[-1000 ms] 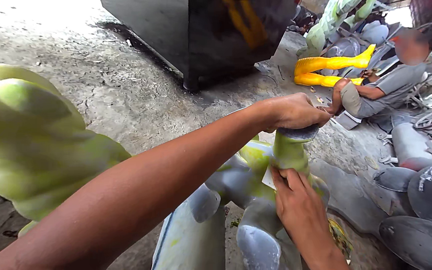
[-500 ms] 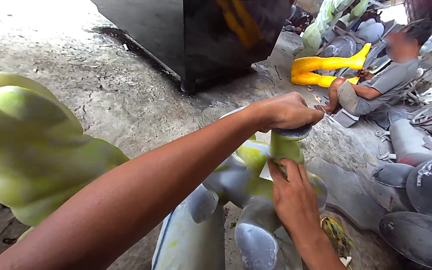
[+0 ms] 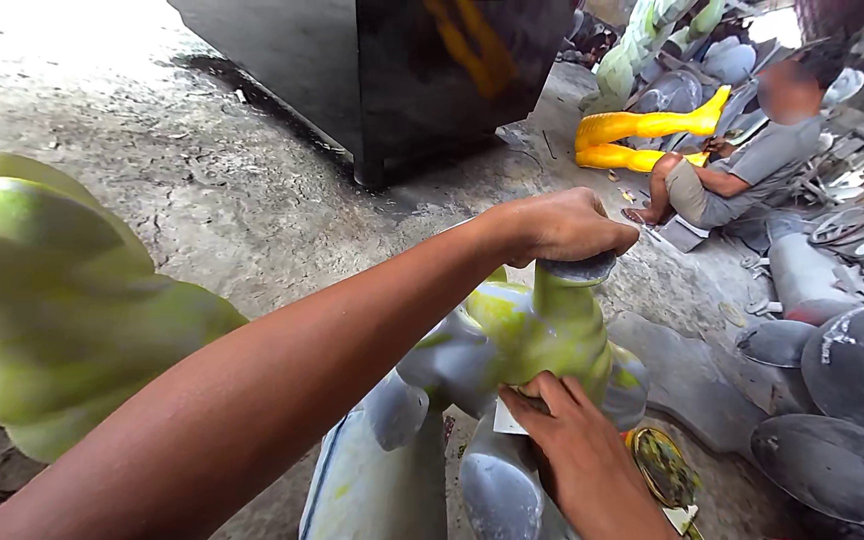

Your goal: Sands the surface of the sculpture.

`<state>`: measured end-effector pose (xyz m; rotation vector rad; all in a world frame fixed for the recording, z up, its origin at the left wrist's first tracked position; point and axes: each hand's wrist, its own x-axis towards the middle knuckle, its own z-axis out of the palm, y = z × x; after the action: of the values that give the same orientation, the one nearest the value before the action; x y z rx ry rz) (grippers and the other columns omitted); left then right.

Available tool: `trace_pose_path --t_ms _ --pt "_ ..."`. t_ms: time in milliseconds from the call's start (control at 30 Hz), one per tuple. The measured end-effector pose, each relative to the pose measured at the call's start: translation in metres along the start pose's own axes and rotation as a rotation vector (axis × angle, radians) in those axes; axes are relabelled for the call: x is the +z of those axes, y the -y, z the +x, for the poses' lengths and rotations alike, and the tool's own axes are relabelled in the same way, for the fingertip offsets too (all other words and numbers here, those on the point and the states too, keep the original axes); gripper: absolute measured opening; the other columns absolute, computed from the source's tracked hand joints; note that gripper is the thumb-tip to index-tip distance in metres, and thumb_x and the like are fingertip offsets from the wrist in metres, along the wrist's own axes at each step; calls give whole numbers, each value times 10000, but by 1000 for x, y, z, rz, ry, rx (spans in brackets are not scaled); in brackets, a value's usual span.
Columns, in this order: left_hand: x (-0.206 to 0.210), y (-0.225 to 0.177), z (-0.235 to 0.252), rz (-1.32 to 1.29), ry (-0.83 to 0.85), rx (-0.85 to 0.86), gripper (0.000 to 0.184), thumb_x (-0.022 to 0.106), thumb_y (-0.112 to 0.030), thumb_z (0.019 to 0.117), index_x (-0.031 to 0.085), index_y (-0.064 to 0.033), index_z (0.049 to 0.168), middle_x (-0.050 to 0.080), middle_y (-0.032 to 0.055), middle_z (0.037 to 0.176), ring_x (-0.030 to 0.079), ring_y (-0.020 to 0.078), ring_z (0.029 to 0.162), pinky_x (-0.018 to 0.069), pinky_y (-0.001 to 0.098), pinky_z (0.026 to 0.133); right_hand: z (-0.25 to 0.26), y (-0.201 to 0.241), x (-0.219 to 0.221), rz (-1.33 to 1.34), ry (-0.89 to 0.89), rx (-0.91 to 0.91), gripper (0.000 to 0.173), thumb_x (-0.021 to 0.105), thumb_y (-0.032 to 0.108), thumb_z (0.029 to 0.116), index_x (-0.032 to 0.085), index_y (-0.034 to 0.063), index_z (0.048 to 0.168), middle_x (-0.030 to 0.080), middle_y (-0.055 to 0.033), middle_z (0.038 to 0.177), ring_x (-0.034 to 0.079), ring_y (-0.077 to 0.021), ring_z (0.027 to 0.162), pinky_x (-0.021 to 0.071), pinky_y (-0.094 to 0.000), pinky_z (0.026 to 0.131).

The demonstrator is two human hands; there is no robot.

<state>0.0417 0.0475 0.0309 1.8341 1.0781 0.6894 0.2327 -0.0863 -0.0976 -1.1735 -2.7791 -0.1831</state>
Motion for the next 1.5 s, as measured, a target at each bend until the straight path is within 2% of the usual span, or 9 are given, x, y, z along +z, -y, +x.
trace_pose_path --t_ms 133,300,467,567,700,933,1133,1267,1500 --pt "1 0 -1 -11 -6 20 352 562 -337 1023 691 -110 786 618 23 687 586 105 629 452 313 565 -3 -16 -10 377 -32 55 384 561 167 937 738 303 1250 672 57 1104 641 -91 1016 584 -305 815" --pt "0 1 -3 -19 -14 24 336 549 -325 1033 728 -109 848 646 22 731 607 100 670 474 311 596 -5 -41 -19 560 -385 196 336 543 173 951 759 219 1204 699 89 1087 663 -32 955 600 -284 777" --pt "1 3 0 -18 -20 4 315 557 -323 1028 746 -114 888 677 26 768 638 103 709 508 316 631 3 -37 -5 297 -407 261 379 550 181 958 728 244 1287 685 53 1191 656 -92 1066 595 -346 842" --pt "1 3 1 -17 -13 12 315 553 -322 1028 754 -114 902 686 26 781 648 104 727 512 318 640 4 -21 12 54 -364 259 411 620 148 922 718 222 1314 677 -44 1126 691 -175 931 609 -347 686" --pt "0 5 1 -27 -14 7 317 552 -322 1029 748 -111 895 679 24 780 642 103 728 509 319 646 -11 -7 15 -200 -215 243 436 663 78 881 733 218 1288 672 -37 970 678 -197 812 547 -304 538" --pt "1 5 5 -45 -22 9 316 556 -313 1026 751 -107 886 678 27 765 641 105 712 508 316 635 -35 -48 -9 -8 -189 99 324 606 290 921 759 319 1206 698 -1 1041 690 -192 925 593 -373 663" --pt "2 4 4 -57 -27 -1 313 564 -302 1021 738 -99 860 670 34 748 637 110 697 503 311 613 5 -27 -13 -12 -425 146 393 603 193 942 719 242 1314 700 -33 1128 696 -186 931 594 -349 674" --pt "3 4 4 -75 -33 -7 307 567 -300 1023 745 -91 885 683 38 768 652 113 714 522 313 634 39 -12 2 -123 -401 224 375 651 143 941 713 212 1304 663 -46 1165 660 -211 1024 582 -347 734" --pt "2 7 5 -72 -47 -15 297 574 -303 1009 745 -107 866 682 31 772 651 108 725 514 317 632 53 2 13 -165 -296 267 355 645 140 931 742 230 1260 636 -47 1076 618 -224 936 525 -337 655"
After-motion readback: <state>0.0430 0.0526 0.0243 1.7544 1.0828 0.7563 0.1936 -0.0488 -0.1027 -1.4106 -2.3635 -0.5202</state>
